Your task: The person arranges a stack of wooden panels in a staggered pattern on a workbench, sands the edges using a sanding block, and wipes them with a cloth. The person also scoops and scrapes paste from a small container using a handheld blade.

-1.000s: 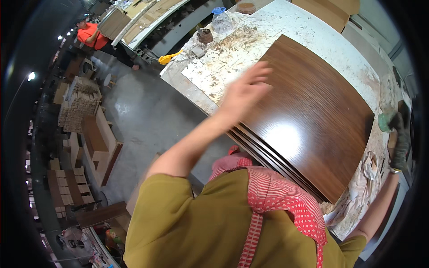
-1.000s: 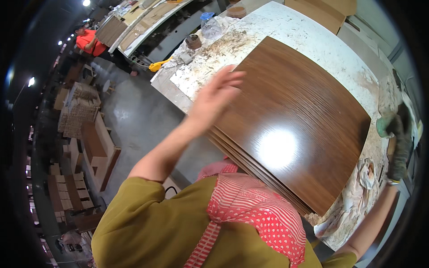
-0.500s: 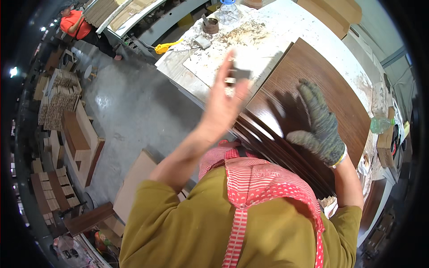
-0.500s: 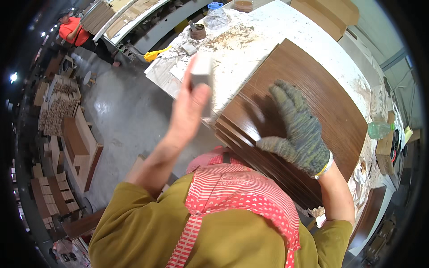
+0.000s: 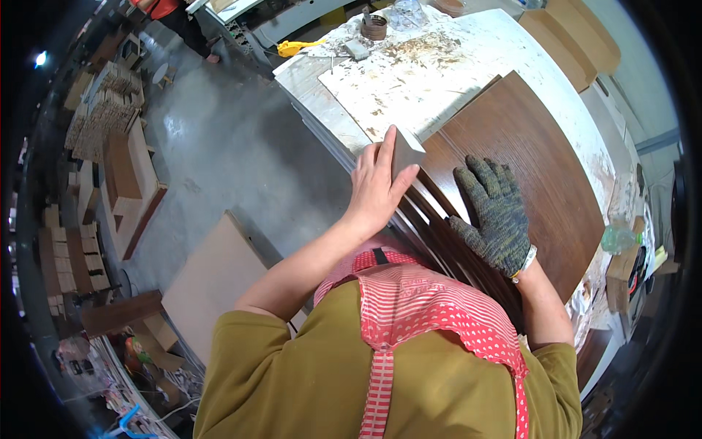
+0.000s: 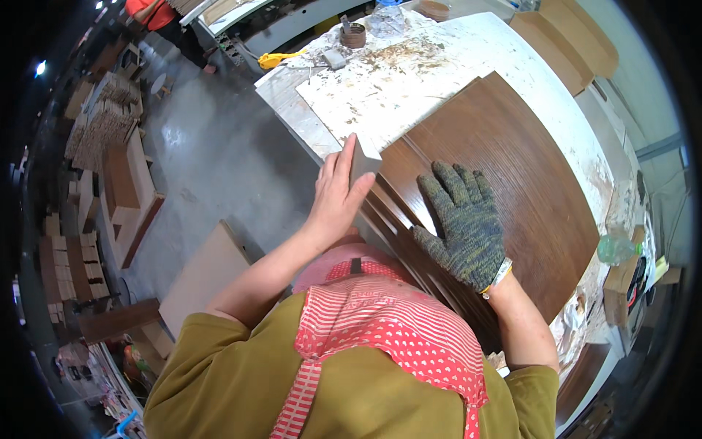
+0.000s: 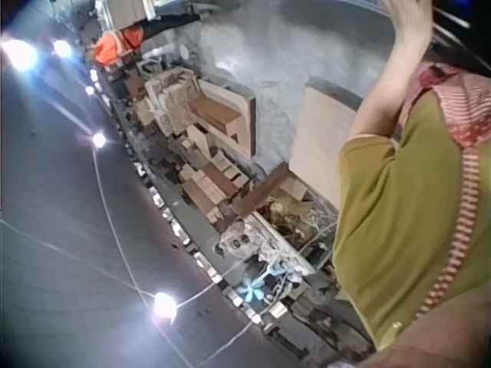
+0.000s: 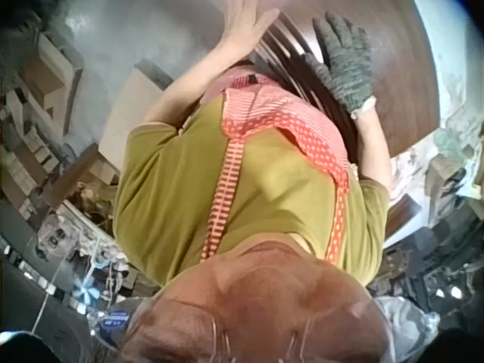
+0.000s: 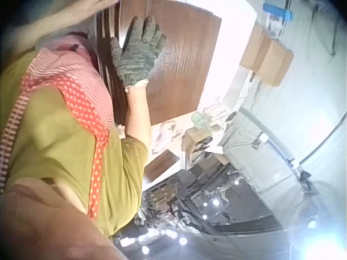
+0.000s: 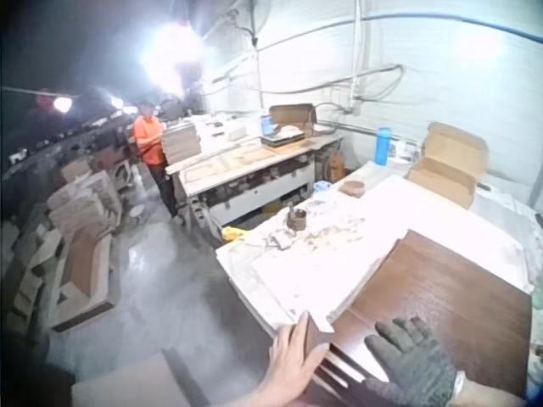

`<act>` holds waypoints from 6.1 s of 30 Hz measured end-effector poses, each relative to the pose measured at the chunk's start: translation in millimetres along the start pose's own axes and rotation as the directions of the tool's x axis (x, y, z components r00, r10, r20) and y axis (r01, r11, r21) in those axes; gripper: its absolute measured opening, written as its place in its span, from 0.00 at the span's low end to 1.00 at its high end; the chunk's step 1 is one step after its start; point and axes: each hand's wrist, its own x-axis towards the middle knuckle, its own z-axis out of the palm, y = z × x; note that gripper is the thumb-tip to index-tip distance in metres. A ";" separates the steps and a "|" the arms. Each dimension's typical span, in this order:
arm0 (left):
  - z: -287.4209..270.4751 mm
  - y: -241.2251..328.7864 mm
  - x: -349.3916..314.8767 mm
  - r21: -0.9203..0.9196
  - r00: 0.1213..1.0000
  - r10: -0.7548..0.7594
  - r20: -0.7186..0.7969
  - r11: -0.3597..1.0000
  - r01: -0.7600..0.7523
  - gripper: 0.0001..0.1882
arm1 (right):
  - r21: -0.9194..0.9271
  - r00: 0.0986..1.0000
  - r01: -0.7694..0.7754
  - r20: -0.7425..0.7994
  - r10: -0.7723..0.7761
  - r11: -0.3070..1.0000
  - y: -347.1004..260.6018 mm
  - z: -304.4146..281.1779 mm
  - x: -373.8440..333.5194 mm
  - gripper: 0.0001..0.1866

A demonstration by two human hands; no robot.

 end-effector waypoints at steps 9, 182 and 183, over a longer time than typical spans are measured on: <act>-2.4 -27.6 -3.1 0.024 0.976 0.211 0.048 0.977 -0.213 0.35 | -0.057 1.000 0.014 0.017 -0.014 0.998 -5.0 3.0 0.4 0.35; 31.3 -10.0 17.0 -0.496 0.989 -0.145 0.037 0.856 0.144 0.19 | 0.693 0.142 -0.545 -0.478 0.867 0.472 -10.6 58.0 -260.2 0.31; 33.7 -11.2 14.9 -0.428 0.999 -0.031 0.010 0.903 0.032 0.20 | 0.721 0.126 -0.513 -0.473 0.872 0.465 -9.9 61.1 -261.2 0.31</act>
